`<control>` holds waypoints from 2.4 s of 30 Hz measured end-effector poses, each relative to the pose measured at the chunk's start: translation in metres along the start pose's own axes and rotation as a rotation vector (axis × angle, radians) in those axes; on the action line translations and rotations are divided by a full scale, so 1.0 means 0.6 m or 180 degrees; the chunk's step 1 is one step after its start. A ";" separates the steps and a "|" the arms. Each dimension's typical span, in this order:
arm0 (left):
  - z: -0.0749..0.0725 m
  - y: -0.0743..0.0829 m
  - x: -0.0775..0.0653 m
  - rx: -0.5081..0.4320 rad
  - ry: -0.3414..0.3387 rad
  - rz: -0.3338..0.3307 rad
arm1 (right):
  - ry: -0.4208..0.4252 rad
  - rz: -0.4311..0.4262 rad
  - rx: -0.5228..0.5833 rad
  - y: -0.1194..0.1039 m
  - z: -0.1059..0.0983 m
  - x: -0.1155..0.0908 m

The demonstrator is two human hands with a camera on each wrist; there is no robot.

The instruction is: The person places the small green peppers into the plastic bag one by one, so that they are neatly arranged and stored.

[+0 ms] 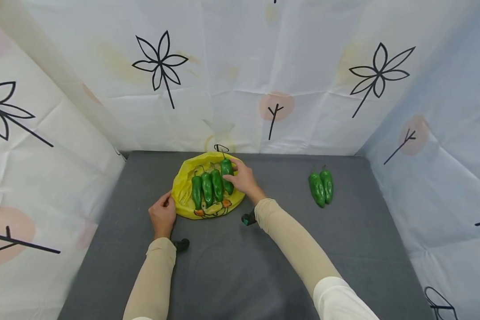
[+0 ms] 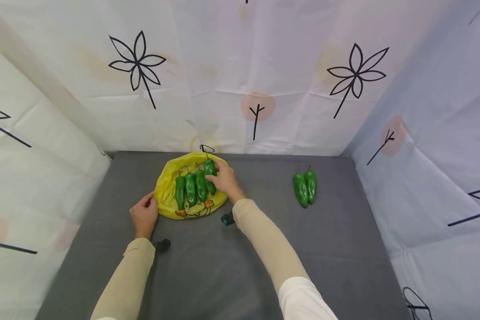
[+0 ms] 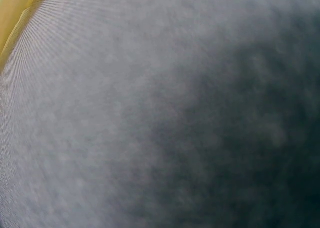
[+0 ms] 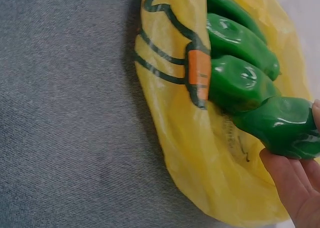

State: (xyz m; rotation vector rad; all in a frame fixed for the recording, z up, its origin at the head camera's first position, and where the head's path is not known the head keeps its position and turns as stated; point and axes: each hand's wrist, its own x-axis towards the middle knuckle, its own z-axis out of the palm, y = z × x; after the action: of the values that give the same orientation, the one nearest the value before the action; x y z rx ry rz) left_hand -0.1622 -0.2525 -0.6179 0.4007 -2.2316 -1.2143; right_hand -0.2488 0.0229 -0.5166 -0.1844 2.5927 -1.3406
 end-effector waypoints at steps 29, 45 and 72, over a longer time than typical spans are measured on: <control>0.000 -0.002 0.001 0.0026 -0.0028 -0.0056 | 0.0108 0.0208 -0.0290 -0.008 0.048 -0.004; 0.000 -0.001 -0.001 0.0002 -0.0036 -0.0035 | -0.0088 -0.0020 -0.1001 -0.009 0.047 -0.004; 0.003 -0.006 0.002 -0.0022 -0.0008 -0.0031 | 0.0462 -0.1086 -0.2723 0.003 0.008 -0.044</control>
State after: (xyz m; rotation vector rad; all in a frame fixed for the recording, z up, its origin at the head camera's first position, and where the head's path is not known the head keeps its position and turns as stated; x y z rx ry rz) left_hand -0.1642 -0.2535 -0.6214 0.4078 -2.2297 -1.2277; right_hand -0.2222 0.0259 -0.5173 -0.7011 3.1899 -0.2158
